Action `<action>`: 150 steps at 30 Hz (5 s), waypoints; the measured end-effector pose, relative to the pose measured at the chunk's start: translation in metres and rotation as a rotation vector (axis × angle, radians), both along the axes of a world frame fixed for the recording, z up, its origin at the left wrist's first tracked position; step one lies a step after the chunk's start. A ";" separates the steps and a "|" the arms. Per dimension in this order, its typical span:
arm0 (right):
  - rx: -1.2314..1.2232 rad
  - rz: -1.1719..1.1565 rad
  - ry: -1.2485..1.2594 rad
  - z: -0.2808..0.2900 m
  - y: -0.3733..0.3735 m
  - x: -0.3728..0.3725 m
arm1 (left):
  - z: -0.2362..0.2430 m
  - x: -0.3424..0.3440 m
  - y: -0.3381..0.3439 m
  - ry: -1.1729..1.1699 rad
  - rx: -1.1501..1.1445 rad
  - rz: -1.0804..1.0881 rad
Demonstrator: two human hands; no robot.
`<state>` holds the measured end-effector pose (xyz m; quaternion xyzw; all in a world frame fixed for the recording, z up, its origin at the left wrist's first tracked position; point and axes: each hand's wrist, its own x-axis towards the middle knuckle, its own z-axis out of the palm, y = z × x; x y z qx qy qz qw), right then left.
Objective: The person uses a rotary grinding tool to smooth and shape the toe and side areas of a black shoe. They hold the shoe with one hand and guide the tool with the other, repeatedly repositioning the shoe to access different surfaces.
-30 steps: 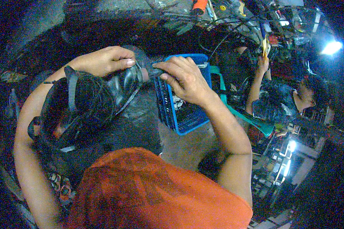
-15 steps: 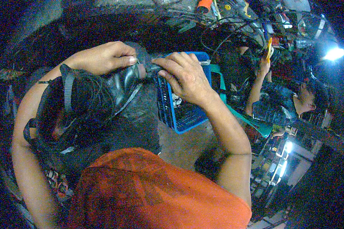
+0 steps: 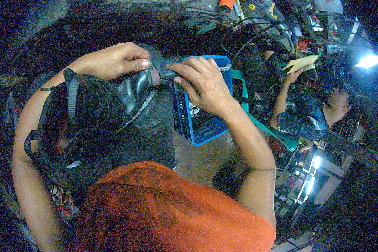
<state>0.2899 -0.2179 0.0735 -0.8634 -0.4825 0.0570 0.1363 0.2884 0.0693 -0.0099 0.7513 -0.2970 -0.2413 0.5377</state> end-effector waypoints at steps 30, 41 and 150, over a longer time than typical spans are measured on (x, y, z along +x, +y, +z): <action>0.001 -0.063 -0.013 -0.010 -0.011 -0.022 | -0.014 -0.008 -0.009 -0.033 -0.024 0.021; 0.002 -0.074 -0.001 -0.012 -0.012 -0.023 | -0.015 -0.006 -0.009 -0.018 -0.021 0.029; 0.164 -0.172 0.253 -0.013 -0.013 -0.015 | -0.003 0.010 0.002 0.048 -0.031 -0.006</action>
